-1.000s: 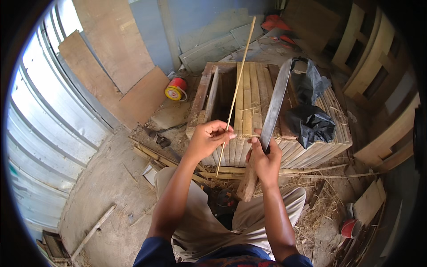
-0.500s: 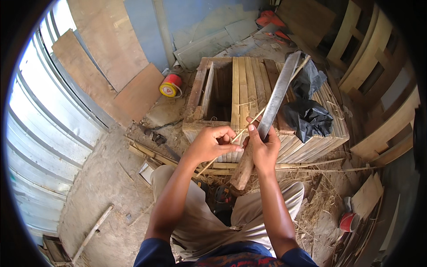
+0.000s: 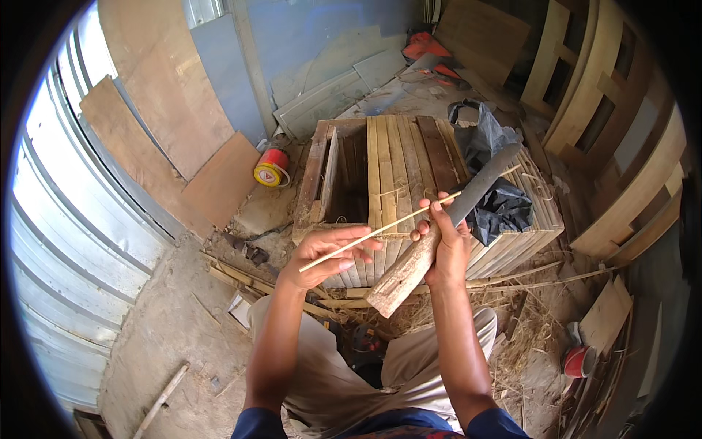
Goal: The person sits on the floor and uses a large knife to shave and split thin bamboo strips. They repeatedly draw the knife along the strips to thin them and occasionally split them lengthwise, working over a wooden crate.
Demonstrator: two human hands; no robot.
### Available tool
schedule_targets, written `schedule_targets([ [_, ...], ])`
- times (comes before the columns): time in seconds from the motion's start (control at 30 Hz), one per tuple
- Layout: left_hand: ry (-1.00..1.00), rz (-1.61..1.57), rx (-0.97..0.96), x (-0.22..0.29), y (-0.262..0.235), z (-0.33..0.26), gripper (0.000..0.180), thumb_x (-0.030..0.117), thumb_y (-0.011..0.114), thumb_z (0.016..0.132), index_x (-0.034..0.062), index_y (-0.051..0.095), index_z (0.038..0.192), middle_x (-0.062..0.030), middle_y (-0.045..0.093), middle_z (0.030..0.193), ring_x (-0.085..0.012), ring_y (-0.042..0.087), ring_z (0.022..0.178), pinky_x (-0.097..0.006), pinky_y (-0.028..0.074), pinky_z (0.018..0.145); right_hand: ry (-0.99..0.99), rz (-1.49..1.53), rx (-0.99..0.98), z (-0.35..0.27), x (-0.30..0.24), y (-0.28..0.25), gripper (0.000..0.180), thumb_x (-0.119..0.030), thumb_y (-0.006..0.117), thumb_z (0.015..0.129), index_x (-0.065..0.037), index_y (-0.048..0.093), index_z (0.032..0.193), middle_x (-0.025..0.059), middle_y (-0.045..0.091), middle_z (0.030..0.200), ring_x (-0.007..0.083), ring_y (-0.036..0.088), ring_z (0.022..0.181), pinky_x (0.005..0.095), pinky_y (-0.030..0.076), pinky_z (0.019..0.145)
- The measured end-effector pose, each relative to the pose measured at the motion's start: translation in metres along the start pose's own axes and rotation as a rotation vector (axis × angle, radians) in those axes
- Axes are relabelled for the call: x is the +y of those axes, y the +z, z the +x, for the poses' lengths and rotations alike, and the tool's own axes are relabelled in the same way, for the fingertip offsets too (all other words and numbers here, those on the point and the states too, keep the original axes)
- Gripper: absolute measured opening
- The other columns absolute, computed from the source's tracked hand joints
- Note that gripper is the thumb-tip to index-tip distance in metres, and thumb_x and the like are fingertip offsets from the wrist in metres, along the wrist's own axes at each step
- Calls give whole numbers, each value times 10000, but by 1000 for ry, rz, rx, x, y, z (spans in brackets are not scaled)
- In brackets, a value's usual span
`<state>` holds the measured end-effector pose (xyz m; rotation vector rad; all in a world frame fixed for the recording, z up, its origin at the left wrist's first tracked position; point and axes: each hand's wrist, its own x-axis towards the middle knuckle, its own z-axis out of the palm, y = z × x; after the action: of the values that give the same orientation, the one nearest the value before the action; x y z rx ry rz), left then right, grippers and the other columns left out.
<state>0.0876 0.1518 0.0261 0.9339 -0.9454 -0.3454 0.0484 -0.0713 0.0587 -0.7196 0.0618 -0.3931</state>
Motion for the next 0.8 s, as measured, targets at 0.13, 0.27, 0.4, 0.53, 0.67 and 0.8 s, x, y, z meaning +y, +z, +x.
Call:
schedule_targets([
  [0.13,447,768,346,12,25,13,469,386,440,1067,-16,585,1259,-123,635,1002,-242,610,977,-406,484,945,64,57,13,-8,3,21,285,-83,719,922,-119,536,1136,142,694,1018,151,579,667,326,531,609],
  [0.27,826,295,441,42,57,33,620,542,271,1086,57,548,819,-43,466,666,-173,481,612,-376,468,667,149,79,-35,-22,13,47,256,-144,717,938,-88,539,1114,166,699,1040,139,583,639,317,543,571],
  [0.4,946,96,360,130,62,39,579,590,261,1076,153,366,711,-4,312,630,-122,260,550,-301,262,532,358,-179,-254,-51,31,41,484,-431,503,1062,19,552,1232,144,695,933,147,566,594,312,524,537],
  [0.53,953,374,671,179,73,45,601,614,235,1070,150,360,709,11,290,622,-120,237,529,-275,228,503,429,-358,-359,-96,60,-18,654,-502,368,1087,96,538,1291,161,679,914,154,590,607,310,529,536],
  [0.67,809,439,790,175,71,50,651,653,231,1054,127,372,698,21,271,606,-115,220,508,-258,214,475,484,-759,-509,-131,80,-103,575,-436,349,1107,58,602,1261,81,643,754,127,602,609,290,518,552],
  [0.8,837,492,787,167,62,46,602,631,357,1041,152,351,676,37,268,616,-97,227,520,-255,229,480,557,-1123,-723,-136,71,-147,510,-403,390,1103,27,625,1245,51,646,733,95,606,610,268,519,574],
])
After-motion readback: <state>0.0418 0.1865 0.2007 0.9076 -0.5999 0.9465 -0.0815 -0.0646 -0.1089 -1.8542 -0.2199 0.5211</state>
